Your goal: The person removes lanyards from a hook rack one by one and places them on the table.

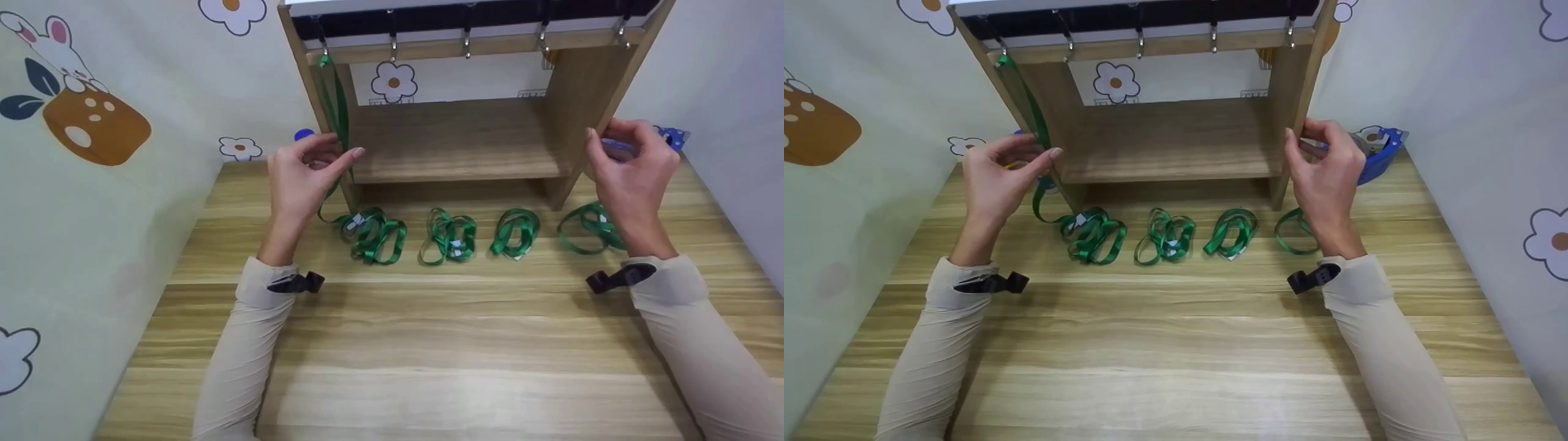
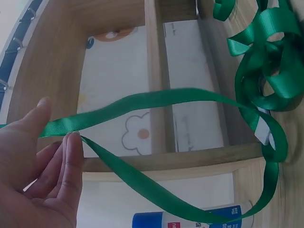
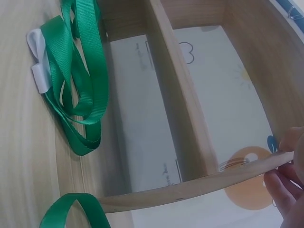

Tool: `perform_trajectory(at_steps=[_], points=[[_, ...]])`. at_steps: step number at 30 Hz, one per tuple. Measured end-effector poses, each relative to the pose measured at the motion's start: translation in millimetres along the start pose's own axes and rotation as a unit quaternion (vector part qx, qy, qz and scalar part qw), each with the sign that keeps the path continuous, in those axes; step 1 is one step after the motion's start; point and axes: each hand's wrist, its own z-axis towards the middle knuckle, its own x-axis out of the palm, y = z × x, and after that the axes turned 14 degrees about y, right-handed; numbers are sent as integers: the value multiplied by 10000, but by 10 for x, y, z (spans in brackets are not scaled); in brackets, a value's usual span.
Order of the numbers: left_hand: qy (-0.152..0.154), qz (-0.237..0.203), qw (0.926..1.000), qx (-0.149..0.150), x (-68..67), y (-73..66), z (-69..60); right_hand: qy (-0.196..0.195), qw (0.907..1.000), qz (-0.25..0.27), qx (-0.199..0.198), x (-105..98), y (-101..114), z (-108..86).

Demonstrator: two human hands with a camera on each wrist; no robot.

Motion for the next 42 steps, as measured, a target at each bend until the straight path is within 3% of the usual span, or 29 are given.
perform_trajectory(at_steps=[7, 12, 16, 19, 25, 29, 32, 34, 38, 42], points=[[-181, -35, 9996, 227, -30, -43, -7, -27, 9999, -27, 97, -3, 9, -5], [-885, -272, 9946, 466, -179, -108, -40, -88, 9999, 39, -34, 5, 0, -1], [-1605, -222, 9820, 974, -340, -151, -57, -77, 10000, 42, -21, 8, 0, 3], [-2002, -234, 9726, 1162, -445, -215, -75, -41, 10000, 15, 23, 4, 1, -1], [-2549, -22, 9572, 1368, -614, -494, -166, -1, 10000, 3, 71, -4, 15, 1], [-2982, 150, 9392, 1695, -719, -646, -227, 2, 9999, 24, 111, -7, 36, 14], [-3254, 195, 9283, 1788, -795, -672, -251, 4, 9999, 6, 135, -10, 49, 17], [-3266, 316, 9290, 1712, -825, -660, -262, 7, 9999, 12, 131, -12, 55, 11], [-2976, 526, 9421, 1455, -825, -626, -261, -28, 9999, 57, 117, -9, 82, -9], [-2843, 374, 9469, 1452, -824, -601, -242, -65, 9999, 149, -59, -2, 89, -22]])
